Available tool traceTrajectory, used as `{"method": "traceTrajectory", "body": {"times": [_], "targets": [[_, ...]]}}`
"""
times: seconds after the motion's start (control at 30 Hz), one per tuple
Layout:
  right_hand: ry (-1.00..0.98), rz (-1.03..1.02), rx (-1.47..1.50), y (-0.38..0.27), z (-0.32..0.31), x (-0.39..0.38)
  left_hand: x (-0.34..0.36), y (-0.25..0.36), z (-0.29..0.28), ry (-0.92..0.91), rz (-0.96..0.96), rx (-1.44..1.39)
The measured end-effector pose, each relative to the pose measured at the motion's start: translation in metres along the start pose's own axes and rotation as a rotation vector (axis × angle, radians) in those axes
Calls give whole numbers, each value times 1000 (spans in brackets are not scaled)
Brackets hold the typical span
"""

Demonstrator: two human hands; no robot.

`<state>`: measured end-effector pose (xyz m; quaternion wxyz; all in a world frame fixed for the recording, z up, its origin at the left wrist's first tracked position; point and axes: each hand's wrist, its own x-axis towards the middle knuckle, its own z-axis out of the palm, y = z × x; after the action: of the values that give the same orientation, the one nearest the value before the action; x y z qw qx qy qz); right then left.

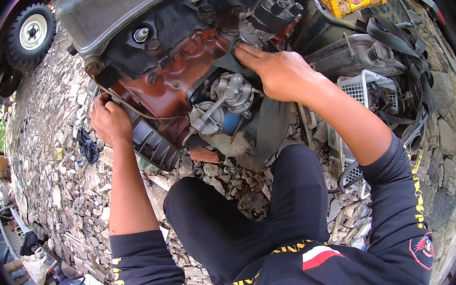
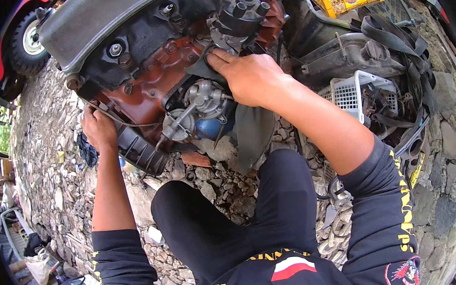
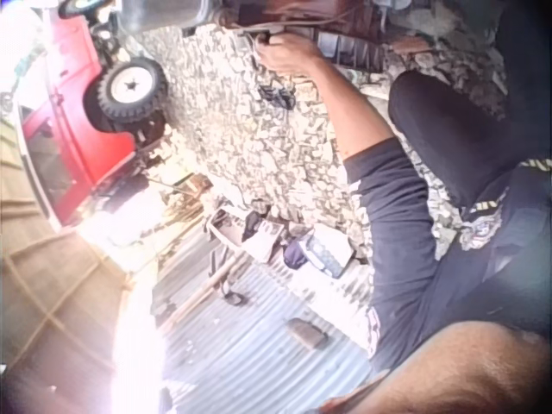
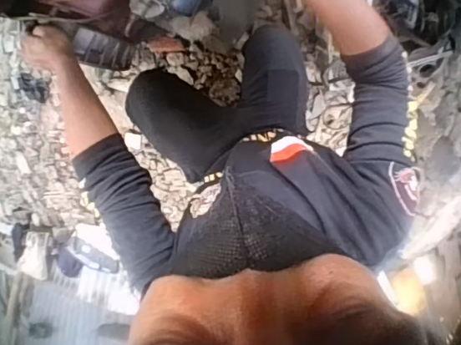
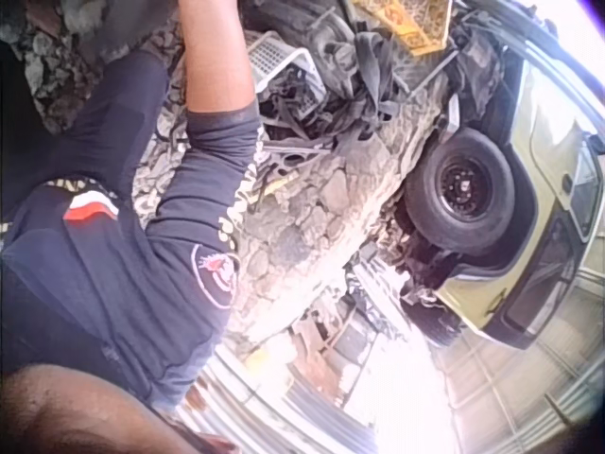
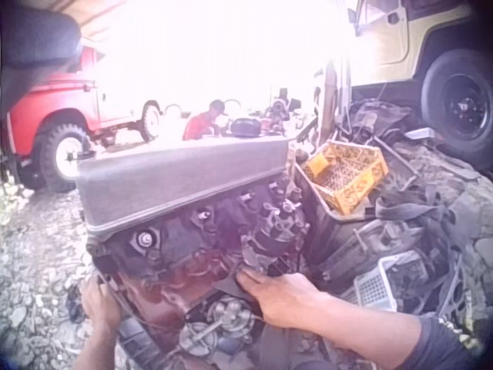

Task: The person wipes and manipulates components of an engine block by hand and with a cloth. They handle various engine parts and wires, cleaning different surfaces while crouching on the ground.

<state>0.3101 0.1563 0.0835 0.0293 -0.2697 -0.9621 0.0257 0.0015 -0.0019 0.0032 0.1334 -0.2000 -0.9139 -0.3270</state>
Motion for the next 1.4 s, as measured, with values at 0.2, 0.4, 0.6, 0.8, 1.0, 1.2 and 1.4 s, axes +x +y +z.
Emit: {"method": "traceTrajectory", "body": {"times": [0.2,0.4,0.6,0.8,1.0,1.2,1.4], "targets": [[-22,-66,-14,9,-2,-1,5,-10,6,13,62,-28],[279,1,138,48,41,-56,5,-8,6,29,62,7],[-4,715,869,77,47,-63,0,-4,6,24,17,28],[580,619,1661,74,66,-39,9,-15,8,-10,66,10],[407,331,661,73,80,11,19,-39,26,-15,143,37],[590,281,317,69,88,6,34,-58,30,9,339,101],[593,161,246,71,78,-4,35,-59,31,23,404,137]]}}
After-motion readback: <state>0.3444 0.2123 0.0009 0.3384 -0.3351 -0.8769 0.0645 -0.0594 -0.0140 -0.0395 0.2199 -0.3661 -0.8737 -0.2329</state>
